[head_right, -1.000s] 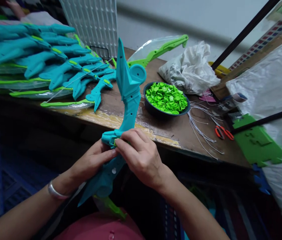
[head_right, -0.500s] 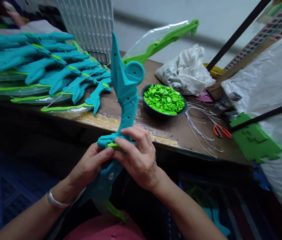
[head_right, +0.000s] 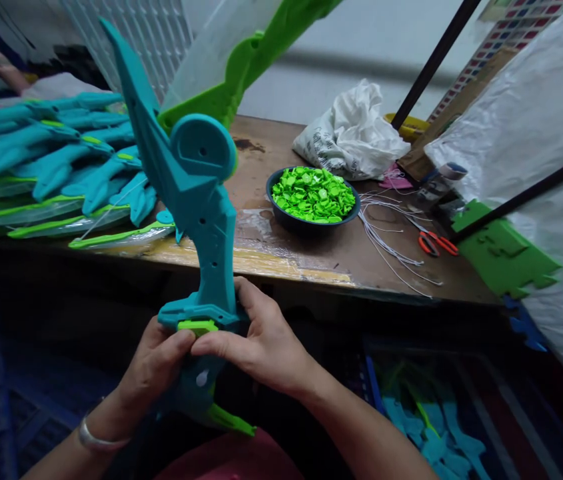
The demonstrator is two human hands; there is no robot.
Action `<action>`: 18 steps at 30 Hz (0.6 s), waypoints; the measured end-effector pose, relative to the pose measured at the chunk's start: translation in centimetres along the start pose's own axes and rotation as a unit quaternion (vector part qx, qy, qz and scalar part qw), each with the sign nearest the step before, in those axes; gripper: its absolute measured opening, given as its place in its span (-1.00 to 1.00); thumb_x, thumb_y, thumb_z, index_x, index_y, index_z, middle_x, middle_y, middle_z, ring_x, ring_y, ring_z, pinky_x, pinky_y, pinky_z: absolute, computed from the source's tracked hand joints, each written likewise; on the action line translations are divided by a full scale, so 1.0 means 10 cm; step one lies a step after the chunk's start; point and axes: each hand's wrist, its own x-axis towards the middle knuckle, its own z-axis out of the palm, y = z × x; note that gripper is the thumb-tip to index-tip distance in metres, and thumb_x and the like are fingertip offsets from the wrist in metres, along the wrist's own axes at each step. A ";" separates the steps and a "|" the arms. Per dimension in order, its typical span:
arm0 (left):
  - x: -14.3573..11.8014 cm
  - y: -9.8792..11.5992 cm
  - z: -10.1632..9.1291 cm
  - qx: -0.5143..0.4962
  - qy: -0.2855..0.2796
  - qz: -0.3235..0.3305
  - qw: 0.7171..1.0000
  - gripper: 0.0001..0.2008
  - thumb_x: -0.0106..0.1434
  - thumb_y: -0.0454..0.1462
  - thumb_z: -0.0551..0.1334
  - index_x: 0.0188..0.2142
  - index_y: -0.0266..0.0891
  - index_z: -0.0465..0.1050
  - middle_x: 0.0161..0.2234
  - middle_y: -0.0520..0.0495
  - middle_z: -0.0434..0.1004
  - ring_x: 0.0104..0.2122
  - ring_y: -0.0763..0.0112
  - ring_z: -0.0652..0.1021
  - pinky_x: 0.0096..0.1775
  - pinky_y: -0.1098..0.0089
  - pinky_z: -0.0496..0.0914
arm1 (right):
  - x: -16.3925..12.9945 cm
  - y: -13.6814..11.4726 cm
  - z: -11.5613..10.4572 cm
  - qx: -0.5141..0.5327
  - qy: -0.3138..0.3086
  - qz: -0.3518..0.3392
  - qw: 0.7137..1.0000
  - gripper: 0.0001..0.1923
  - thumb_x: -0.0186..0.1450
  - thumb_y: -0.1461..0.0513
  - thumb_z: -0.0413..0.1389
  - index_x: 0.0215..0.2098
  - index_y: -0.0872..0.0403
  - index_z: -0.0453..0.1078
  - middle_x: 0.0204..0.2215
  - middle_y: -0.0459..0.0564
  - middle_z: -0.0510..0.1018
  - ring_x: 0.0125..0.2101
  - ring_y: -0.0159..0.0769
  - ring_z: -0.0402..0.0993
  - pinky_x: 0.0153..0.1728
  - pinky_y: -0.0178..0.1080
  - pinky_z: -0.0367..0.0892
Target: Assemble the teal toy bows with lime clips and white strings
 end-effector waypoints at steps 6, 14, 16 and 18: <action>-0.04 -0.01 0.05 0.037 0.011 -0.009 0.999 -0.73 0.32 -0.09 0.33 -0.08 -0.12 0.67 -0.26 -0.07 0.71 -0.28 0.27 0.64 -0.23 0.42 0.50 | 0.07 0.09 -0.04 0.079 -0.019 0.044 0.996 -0.50 0.03 0.17 0.49 -0.09 0.01 0.50 -0.28 -0.14 0.59 -0.30 -0.35 0.50 -0.22 -0.32 0.43; -0.06 -0.02 0.11 0.106 0.062 0.015 0.992 -0.72 0.36 -0.09 0.30 -0.06 -0.15 0.67 -0.21 -0.09 0.71 -0.19 0.21 0.66 -0.08 0.35 0.50 | 0.11 0.21 -0.05 0.006 -0.010 0.006 1.000 -0.58 0.13 0.07 0.44 -0.13 0.05 0.50 -0.30 -0.13 0.57 -0.31 -0.34 0.46 -0.24 -0.31 0.40; -0.05 -0.03 0.10 0.110 0.065 0.011 0.992 -0.72 0.36 -0.08 0.30 -0.08 -0.14 0.68 -0.25 -0.07 0.70 -0.17 0.20 0.66 -0.06 0.34 0.50 | 0.11 0.22 -0.05 -0.049 0.007 -0.025 0.998 -0.62 0.16 0.07 0.41 -0.14 0.05 0.50 -0.34 -0.14 0.54 -0.34 -0.36 0.42 -0.26 -0.32 0.37; -0.01 -0.04 0.09 0.102 0.062 -0.001 0.993 -0.73 0.36 -0.07 0.29 -0.11 -0.14 0.68 -0.29 -0.05 0.69 -0.14 0.17 0.65 -0.05 0.34 0.49 | 0.13 0.24 -0.06 -0.094 0.017 -0.045 0.994 -0.66 0.19 0.09 0.39 -0.15 0.05 0.50 -0.35 -0.15 0.53 -0.36 -0.37 0.39 -0.29 -0.33 0.34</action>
